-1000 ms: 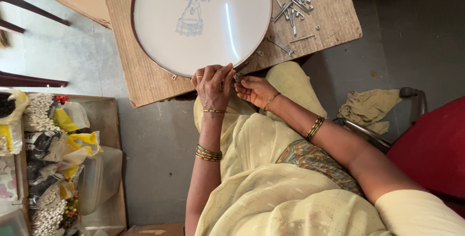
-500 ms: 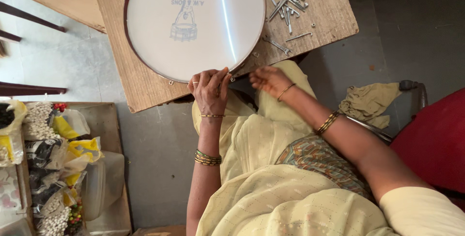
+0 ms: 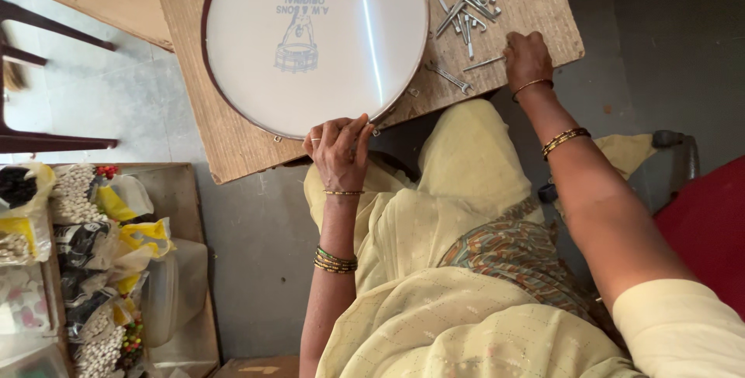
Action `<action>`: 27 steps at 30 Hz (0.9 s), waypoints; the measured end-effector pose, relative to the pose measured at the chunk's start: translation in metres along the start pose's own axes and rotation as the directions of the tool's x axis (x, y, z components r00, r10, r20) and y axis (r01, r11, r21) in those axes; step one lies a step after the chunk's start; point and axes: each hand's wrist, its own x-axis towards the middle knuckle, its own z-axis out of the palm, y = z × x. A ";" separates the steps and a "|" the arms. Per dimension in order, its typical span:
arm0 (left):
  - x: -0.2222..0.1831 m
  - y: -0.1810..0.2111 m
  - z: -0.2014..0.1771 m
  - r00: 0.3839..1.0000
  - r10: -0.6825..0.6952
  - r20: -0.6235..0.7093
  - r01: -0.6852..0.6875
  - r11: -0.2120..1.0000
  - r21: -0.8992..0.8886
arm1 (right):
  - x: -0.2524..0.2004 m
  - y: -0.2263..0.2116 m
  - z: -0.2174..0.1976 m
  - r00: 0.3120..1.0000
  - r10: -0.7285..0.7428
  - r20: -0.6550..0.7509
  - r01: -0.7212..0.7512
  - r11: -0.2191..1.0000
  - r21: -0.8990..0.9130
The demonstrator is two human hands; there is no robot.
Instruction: The person places a drum head onto a snare drum shell and manually tightens several tension rods around the rim. They then turn the drum over and use a wrench to adjust hardware on the side of the shell.
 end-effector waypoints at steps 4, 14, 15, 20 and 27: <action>0.002 0.000 -0.001 0.999 -0.023 0.030 0.023 1.000 -0.004 | 0.009 0.000 0.004 0.987 -0.158 0.030 0.161 0.962 -0.220; 0.003 0.000 0.000 0.998 -0.028 0.047 0.028 1.000 -0.002 | -0.061 -0.091 0.056 0.762 0.259 0.594 -0.599 -0.065 0.798; 0.003 0.000 0.001 0.999 -0.025 0.047 0.025 1.000 -0.002 | -0.087 -0.105 0.057 0.816 0.075 0.573 -0.577 0.171 0.799; 0.002 -0.002 0.001 0.998 -0.031 0.058 0.032 0.999 -0.004 | -0.143 -0.162 0.080 0.546 -0.200 0.813 -0.832 -0.237 0.501; -0.001 -0.005 0.002 0.998 -0.032 0.046 0.033 0.999 -0.032 | -0.146 -0.181 0.101 0.502 -0.228 0.834 -0.825 -0.415 0.384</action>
